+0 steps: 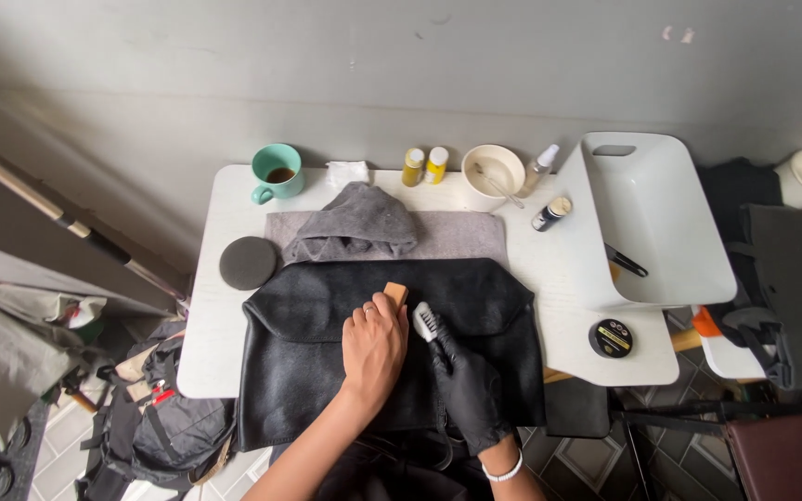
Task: Cleaning and conditioning a black leather bag using a small brush and a sponge.
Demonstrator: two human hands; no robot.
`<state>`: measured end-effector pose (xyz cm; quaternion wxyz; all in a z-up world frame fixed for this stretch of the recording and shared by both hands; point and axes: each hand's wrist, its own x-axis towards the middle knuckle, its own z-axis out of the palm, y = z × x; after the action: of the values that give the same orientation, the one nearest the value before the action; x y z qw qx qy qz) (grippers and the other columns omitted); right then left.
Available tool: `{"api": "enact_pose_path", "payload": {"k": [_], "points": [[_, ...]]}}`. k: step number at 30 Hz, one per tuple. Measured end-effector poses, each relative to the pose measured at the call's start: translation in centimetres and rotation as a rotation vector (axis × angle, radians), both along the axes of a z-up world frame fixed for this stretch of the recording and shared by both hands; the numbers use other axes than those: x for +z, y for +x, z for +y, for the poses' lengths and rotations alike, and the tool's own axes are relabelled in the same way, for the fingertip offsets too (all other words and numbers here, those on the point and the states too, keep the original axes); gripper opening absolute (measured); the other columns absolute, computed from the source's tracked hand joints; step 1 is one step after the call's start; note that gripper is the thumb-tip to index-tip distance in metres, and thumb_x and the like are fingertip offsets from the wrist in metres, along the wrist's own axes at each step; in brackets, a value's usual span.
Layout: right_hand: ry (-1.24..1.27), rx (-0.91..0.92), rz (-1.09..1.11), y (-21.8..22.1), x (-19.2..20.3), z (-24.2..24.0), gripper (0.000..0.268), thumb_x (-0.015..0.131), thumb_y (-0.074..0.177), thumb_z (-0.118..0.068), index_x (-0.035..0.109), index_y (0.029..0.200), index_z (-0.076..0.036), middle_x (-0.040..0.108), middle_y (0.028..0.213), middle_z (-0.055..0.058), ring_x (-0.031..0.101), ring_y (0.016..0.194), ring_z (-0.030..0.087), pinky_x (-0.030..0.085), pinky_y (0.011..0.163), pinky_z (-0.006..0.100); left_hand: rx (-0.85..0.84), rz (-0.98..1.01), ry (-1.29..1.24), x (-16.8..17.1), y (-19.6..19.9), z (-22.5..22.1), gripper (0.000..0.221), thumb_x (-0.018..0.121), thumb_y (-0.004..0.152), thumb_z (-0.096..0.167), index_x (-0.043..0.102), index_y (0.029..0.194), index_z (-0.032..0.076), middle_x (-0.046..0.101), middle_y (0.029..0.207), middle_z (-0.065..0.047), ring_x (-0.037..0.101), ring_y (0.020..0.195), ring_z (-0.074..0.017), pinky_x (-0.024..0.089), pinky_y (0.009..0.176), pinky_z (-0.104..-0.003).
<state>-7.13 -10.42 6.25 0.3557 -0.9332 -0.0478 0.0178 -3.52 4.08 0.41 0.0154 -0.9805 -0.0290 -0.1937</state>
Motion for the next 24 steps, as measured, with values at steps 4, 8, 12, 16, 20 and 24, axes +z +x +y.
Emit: {"api": "enact_pose_path", "payload": {"k": [4, 8, 12, 16, 20, 24], "points": [[0.028, -0.021, 0.019, -1.7, 0.3, -0.5, 0.047, 0.056, 0.099, -0.028, 0.057, 0.146, -0.029, 0.07, 0.136, 0.001, 0.069, 0.121, 0.025, 0.056, 0.094, 0.034, -0.019, -0.032, 0.033, -0.3, 2.3, -0.9, 0.044, 0.052, 0.104, 0.047, 0.06, 0.112, 0.004, 0.065, 0.082, -0.005, 0.064, 0.068, -0.0177, 0.05, 0.058, -0.03], [0.03, -0.023, 0.053, -1.8, -1.1, -1.0, 0.049, 0.057, 0.096, -0.025, 0.057, 0.146, -0.026, 0.075, 0.127, 0.007, 0.071, 0.113, 0.032, 0.058, 0.091, 0.04, -0.039, -0.035, 0.014, -0.2, 2.4, -0.8, 0.042, 0.054, 0.104, 0.046, 0.057, 0.11, 0.005, 0.062, 0.079, -0.003, 0.064, 0.067, -0.0185, 0.05, 0.057, -0.031], [-0.004, -0.02, 0.033, -0.6, -2.1, -0.4, 0.05, 0.061, 0.095, -0.024, 0.057, 0.146, -0.025, 0.076, 0.122, 0.007, 0.074, 0.107, 0.032, 0.06, 0.084, 0.04, -0.048, 0.024, -0.039, 0.2, 1.1, 0.3, 0.041, 0.052, 0.105, 0.045, 0.057, 0.111, 0.005, 0.064, 0.079, -0.005, 0.065, 0.067, -0.02, 0.052, 0.058, -0.032], [-0.091, 0.045, -0.025, 1.1, -2.5, 1.0, 0.049, 0.058, 0.097, -0.029, 0.056, 0.146, -0.027, 0.077, 0.114, 0.011, 0.073, 0.096, 0.039, 0.057, 0.076, 0.048, -0.003, 0.039, -0.025, 0.0, -1.4, 1.5, 0.044, 0.051, 0.105, 0.049, 0.057, 0.112, 0.006, 0.064, 0.081, -0.005, 0.065, 0.07, -0.0202, 0.052, 0.06, -0.032], [-0.066, 0.109, -0.076, 2.3, -1.6, 2.6, 0.05, 0.056, 0.099, -0.026, 0.052, 0.149, -0.025, 0.069, 0.135, 0.004, 0.071, 0.111, 0.034, 0.059, 0.085, 0.043, 0.035, 0.079, -0.021, -0.2, -3.8, 2.4, 0.045, 0.051, 0.104, 0.049, 0.057, 0.115, 0.006, 0.063, 0.082, -0.003, 0.063, 0.071, -0.0178, 0.051, 0.061, -0.031], [-0.05, 0.113, -0.099, 2.8, -2.2, 3.1, 0.047, 0.051, 0.101, -0.03, 0.054, 0.148, -0.024, 0.07, 0.136, 0.004, 0.07, 0.112, 0.034, 0.057, 0.084, 0.043, 0.059, 0.052, -0.032, -0.1, -4.4, 2.4, 0.044, 0.053, 0.103, 0.048, 0.057, 0.116, 0.006, 0.062, 0.084, -0.004, 0.063, 0.075, -0.0192, 0.051, 0.065, -0.032]]}}
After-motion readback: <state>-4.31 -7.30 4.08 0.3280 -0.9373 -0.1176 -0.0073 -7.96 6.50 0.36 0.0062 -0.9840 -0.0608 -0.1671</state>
